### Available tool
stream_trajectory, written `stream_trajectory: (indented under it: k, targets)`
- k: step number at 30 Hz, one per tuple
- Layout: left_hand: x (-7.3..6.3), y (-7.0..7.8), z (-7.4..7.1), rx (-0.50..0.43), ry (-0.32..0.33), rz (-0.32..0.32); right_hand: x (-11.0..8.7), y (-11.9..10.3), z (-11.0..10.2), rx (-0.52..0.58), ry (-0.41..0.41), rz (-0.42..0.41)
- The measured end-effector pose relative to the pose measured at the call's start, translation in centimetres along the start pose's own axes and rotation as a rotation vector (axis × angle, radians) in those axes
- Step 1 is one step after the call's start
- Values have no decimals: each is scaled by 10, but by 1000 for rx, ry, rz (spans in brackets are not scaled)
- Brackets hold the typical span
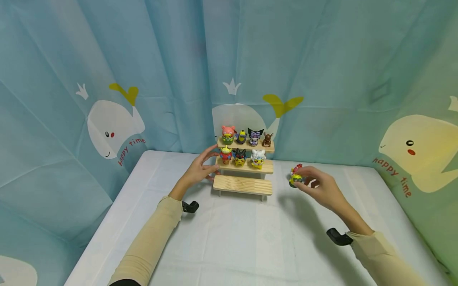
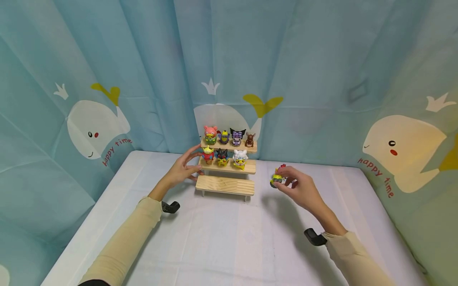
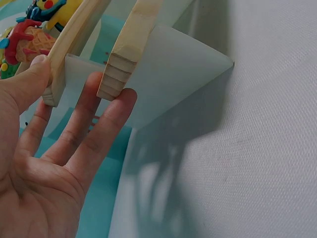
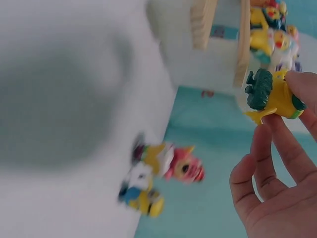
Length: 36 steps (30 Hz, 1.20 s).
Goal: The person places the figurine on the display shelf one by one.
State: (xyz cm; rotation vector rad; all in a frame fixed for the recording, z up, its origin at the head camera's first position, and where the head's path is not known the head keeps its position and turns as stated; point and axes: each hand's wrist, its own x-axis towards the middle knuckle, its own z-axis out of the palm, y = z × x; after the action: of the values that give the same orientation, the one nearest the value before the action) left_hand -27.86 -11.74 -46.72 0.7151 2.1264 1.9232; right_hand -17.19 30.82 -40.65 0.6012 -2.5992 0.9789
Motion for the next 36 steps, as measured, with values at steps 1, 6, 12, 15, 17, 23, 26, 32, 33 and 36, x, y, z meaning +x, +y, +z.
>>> stream_trajectory:
  k: [1, 6, 12, 15, 17, 23, 26, 32, 33, 36]
  targets:
    - [0, 0, 0, -4, -1, 2, 3, -4, 3, 5, -6, 1]
    - [0, 0, -1, -6, -4, 6, 17, -21, 18, 50, -31, -4]
    - [0, 0, 0, 2, 0, 1, 31, -40, 41, 109, -37, -49]
    - [0, 0, 0, 7, -2, 4, 35, -49, 54, 144, -43, -73]
    - [0, 0, 0, 10, -3, 5, 38, -54, 63, 166, -51, -82]
    - [0, 0, -1, 6, -6, 0, 48, -68, 83, 223, -71, -81]
    - [0, -1, -1, -1, -13, 8, 52, -74, 92, 239, -77, -67]
    - [0, 0, -1, 6, -6, 8, 57, -86, 111, 272, -94, -34]
    - [0, 0, -1, 7, -6, 9, 58, -87, 114, 276, -95, -29]
    - [0, -1, -1, 20, -3, 9, 60, -90, 123, 283, -93, -13]
